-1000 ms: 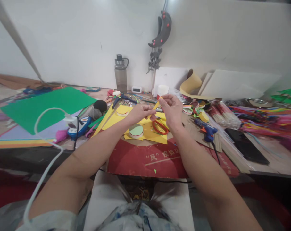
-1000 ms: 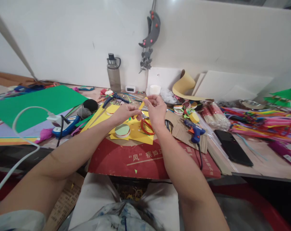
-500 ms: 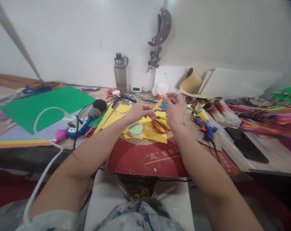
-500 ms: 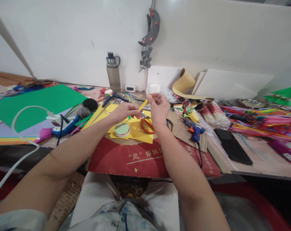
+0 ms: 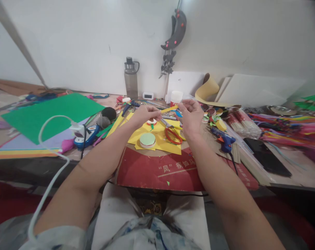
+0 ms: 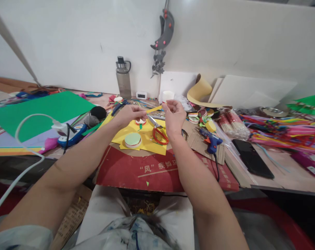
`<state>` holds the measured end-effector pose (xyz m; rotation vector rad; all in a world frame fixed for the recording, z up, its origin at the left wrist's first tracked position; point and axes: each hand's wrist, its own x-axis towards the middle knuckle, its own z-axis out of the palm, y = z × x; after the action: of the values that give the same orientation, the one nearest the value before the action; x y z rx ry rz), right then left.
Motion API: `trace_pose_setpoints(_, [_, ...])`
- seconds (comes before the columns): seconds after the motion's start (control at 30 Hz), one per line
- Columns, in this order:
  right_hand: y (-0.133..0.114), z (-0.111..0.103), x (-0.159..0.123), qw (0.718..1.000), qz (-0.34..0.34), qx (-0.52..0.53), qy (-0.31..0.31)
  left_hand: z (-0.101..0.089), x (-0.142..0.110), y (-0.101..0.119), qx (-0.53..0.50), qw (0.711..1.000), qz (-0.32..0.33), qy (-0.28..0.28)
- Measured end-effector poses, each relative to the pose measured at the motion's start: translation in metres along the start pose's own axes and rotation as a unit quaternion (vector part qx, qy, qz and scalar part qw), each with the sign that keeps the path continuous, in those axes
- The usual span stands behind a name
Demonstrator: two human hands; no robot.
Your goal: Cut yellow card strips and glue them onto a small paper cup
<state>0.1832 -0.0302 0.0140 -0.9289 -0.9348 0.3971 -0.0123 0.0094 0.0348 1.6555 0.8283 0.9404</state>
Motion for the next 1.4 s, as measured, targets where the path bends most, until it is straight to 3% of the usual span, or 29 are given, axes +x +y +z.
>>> trace_pose_setpoints(0.3, [-0.003,0.0,-0.002,0.999,0.018,-0.001,-0.037,-0.006,0.005,-0.002,-0.193,0.979,-0.036,0.046])
trace_pose_setpoints(0.73, [-0.009,0.0,-0.005,0.999,-0.018,-0.032,-0.031,-0.007,0.008,-0.006,-0.182,0.982,0.007,0.051])
trace_pose_setpoints(0.93, [-0.008,0.003,-0.009,0.999,-0.019,-0.036,-0.025,-0.013,0.01,-0.005,-0.161,0.985,-0.012,0.063])
trace_pose_setpoints(1.13, [-0.004,0.004,-0.01,0.999,-0.007,-0.031,-0.036,-0.018,0.013,-0.008,-0.172,0.983,-0.029,0.05])
trace_pose_setpoints(1.23, [0.001,0.003,-0.008,1.0,0.01,-0.001,-0.007,-0.011,0.011,-0.007,-0.227,0.972,-0.042,0.051])
trace_pose_setpoints(1.4, [0.01,0.004,-0.004,0.995,0.059,0.047,0.058,0.007,0.001,-0.002,-0.252,0.967,-0.039,-0.031])
